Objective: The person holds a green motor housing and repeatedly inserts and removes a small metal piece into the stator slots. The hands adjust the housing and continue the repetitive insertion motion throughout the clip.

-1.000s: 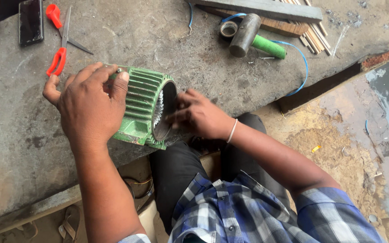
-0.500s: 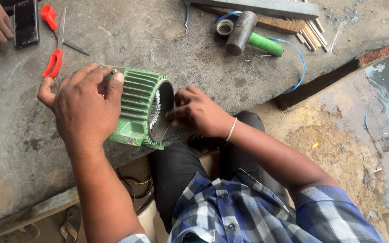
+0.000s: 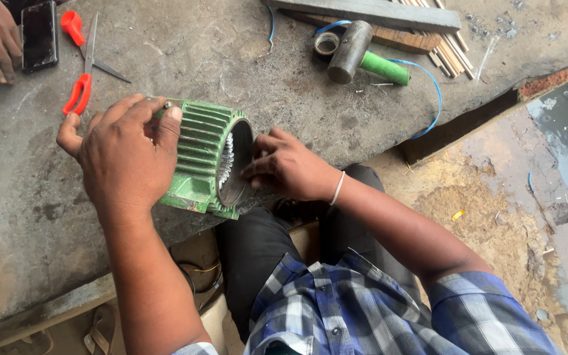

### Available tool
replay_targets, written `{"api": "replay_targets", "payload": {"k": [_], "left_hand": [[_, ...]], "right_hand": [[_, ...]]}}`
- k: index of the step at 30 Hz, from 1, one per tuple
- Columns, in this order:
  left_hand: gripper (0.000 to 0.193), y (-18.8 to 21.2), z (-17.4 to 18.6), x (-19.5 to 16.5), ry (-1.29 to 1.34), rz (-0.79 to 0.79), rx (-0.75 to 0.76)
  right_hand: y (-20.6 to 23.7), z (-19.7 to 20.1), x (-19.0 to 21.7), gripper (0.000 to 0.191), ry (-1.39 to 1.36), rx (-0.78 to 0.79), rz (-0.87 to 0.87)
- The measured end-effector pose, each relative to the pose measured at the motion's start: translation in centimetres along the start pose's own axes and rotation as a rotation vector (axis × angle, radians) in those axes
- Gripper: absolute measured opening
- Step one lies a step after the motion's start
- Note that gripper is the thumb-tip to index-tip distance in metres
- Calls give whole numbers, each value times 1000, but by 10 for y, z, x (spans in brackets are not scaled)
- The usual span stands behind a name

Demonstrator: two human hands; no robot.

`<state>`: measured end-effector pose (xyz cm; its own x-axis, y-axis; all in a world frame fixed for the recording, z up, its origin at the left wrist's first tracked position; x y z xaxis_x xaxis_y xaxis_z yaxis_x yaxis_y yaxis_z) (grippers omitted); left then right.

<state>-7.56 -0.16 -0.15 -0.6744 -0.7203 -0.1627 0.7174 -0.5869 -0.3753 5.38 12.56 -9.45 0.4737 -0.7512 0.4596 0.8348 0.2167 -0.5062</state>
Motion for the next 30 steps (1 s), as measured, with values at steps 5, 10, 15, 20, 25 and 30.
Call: {"api": "replay_targets", "payload": {"k": [5,10,15,20,25,30], "left_hand": [[37,3,5,-5,6,-44,-47],[39,1,-1,1,7,27,12],[39,2,1,-2,6,-10,-20],[40,4,1,-2,23,-20,-41],[39,3,0,-1,17,-19,-42],[39,5,2,-2,25,-33,-48]], "right_hand": [[1,0,0,27,104,-4,-35],[0,-1,1,25,115,41,-17],[2,5,6,24,59,10,-10],[3,5,8,24,17,18,0],[4,5,3,23,51,20,-38],[6,4,2,23,79,7,-40]]}}
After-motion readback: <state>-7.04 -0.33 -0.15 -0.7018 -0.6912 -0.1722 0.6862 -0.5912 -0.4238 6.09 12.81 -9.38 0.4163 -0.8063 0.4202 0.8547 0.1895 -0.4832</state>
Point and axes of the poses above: each hand's wrist, its own y-axis away from the middle knuckle, its own z-axis out of the back of the hand, x = y × z, the point moved 10 cm from there along -y, towards the middle knuckle, and after that the axes turned 4 degrees about z, right-handed, at the moved point
